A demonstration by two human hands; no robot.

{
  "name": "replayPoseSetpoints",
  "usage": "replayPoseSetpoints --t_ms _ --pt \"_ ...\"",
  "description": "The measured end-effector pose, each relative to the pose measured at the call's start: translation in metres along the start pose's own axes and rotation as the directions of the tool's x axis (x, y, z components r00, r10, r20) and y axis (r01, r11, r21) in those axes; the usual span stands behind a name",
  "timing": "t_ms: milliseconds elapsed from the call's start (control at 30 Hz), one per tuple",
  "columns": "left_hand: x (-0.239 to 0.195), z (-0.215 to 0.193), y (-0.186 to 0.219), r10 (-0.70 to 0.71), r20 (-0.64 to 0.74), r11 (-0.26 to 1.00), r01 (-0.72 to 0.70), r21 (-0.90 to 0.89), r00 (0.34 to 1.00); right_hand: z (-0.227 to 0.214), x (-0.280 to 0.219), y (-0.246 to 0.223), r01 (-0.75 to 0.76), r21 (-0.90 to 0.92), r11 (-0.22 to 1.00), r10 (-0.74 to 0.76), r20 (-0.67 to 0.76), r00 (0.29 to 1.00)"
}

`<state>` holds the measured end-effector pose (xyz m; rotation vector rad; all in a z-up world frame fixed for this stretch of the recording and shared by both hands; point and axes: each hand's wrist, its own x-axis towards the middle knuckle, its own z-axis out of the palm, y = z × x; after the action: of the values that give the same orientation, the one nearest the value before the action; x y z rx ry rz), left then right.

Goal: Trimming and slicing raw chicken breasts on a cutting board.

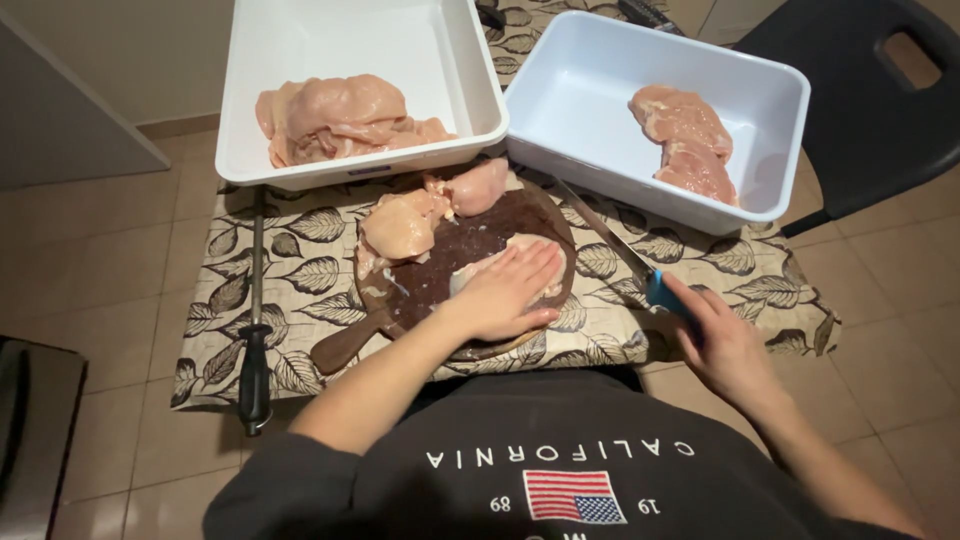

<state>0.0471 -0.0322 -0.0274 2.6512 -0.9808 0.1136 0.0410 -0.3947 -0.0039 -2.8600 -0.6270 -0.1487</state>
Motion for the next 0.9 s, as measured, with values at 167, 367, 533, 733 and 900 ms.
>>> replayPoseSetpoints --t_ms 167,367,533,733,900 --pt "0.008 -0.004 0.008 -0.072 0.039 0.996 0.069 0.061 0.997 0.001 -0.004 -0.002 0.020 0.085 0.996 -0.017 -0.040 0.999" --pt "0.056 -0.016 -0.002 -0.280 0.348 0.957 0.229 0.181 0.895 -0.007 -0.010 -0.006 0.028 0.175 0.984 -0.001 -0.150 0.989" --pt "0.115 0.048 -0.080 -0.310 0.256 0.944 0.266 0.194 0.915 -0.014 -0.008 -0.010 0.054 0.277 0.959 0.016 -0.246 0.969" --pt "0.110 0.018 -0.066 -0.478 0.464 0.872 0.468 0.144 0.746 -0.009 0.001 -0.009 0.120 0.447 0.887 -0.004 -0.252 0.968" --pt "0.090 0.002 -0.043 -0.323 0.371 0.945 0.278 0.170 0.870 -0.009 0.005 -0.014 0.106 0.527 0.843 0.014 -0.219 0.976"
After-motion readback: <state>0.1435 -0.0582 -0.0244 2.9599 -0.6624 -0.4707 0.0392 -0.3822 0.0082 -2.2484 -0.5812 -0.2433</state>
